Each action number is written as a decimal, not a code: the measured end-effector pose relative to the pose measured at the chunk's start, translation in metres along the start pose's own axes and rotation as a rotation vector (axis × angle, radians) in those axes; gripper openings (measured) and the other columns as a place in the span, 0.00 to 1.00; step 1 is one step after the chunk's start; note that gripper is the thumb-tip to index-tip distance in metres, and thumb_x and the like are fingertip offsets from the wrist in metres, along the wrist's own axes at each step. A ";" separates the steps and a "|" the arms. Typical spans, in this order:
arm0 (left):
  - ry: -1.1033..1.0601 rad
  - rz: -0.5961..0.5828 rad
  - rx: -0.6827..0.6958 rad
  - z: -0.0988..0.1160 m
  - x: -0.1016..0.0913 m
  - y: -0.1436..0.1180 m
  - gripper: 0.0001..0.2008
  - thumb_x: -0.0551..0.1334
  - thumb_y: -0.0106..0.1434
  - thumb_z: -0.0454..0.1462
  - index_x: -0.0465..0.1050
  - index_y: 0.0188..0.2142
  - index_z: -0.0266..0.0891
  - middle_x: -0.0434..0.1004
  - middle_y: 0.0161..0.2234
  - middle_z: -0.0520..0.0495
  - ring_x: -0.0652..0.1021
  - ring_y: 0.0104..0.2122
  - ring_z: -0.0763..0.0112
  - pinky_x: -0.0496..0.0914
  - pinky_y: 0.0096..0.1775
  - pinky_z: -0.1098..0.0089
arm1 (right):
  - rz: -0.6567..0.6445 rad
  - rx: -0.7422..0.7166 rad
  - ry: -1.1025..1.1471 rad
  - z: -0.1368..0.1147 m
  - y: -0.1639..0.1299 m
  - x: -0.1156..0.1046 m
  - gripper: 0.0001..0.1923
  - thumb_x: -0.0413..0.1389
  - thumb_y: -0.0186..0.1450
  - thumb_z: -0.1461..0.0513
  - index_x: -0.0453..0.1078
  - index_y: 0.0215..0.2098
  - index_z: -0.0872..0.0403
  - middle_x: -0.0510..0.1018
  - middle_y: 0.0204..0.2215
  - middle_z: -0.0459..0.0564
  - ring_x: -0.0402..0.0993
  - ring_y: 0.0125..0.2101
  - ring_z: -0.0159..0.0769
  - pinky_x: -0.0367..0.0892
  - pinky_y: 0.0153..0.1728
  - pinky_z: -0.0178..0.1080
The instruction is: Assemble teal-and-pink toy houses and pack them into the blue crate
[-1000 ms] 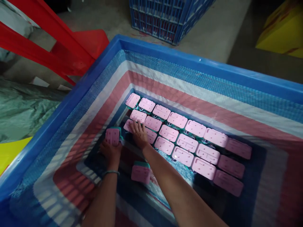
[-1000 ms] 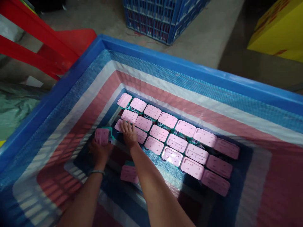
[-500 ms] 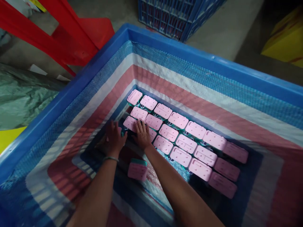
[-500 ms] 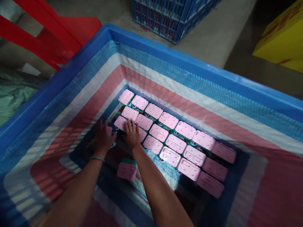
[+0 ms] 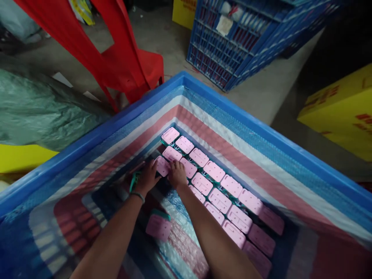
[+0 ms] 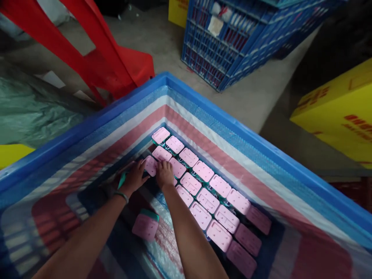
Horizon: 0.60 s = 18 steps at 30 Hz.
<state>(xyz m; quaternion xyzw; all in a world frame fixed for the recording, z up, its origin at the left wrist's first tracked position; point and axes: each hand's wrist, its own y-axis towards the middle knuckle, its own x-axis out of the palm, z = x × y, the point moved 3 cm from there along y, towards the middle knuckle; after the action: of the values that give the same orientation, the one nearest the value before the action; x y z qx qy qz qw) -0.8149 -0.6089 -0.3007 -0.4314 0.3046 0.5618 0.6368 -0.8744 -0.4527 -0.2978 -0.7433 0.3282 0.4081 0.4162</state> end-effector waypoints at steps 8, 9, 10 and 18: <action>-0.263 0.183 -0.270 -0.001 0.032 0.018 0.19 0.65 0.69 0.42 0.71 0.56 0.38 0.72 0.57 0.39 0.76 0.53 0.55 0.74 0.52 0.50 | -0.018 0.057 -0.002 0.039 0.013 0.004 0.33 0.49 0.64 0.70 0.65 0.68 0.58 0.68 0.66 0.57 0.63 0.64 0.45 0.56 0.66 0.44; -0.293 0.200 -0.298 -0.002 0.033 0.017 0.20 0.65 0.69 0.43 0.71 0.57 0.38 0.72 0.58 0.39 0.76 0.54 0.55 0.74 0.53 0.49 | -0.019 0.055 0.001 0.042 0.011 0.004 0.33 0.50 0.64 0.70 0.65 0.68 0.58 0.68 0.66 0.57 0.63 0.63 0.45 0.58 0.65 0.44; -0.321 0.215 -0.330 -0.004 0.034 0.016 0.20 0.65 0.68 0.43 0.71 0.57 0.38 0.72 0.58 0.39 0.75 0.55 0.54 0.73 0.54 0.48 | -0.019 0.050 0.004 0.043 0.008 0.004 0.33 0.50 0.64 0.70 0.65 0.68 0.57 0.68 0.66 0.57 0.63 0.63 0.45 0.59 0.64 0.44; -0.538 0.229 -0.642 -0.020 0.048 0.017 0.18 0.64 0.70 0.43 0.72 0.55 0.37 0.75 0.54 0.40 0.78 0.50 0.58 0.75 0.51 0.52 | -0.019 -0.013 -0.024 0.023 -0.016 -0.003 0.23 0.50 0.72 0.63 0.71 0.63 0.49 0.72 0.62 0.54 0.61 0.63 0.51 0.52 0.67 0.53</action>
<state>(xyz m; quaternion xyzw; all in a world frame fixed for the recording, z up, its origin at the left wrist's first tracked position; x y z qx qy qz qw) -0.8210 -0.6048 -0.3547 -0.4093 -0.0162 0.7874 0.4607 -0.8697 -0.4245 -0.2973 -0.7440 0.3135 0.4154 0.4191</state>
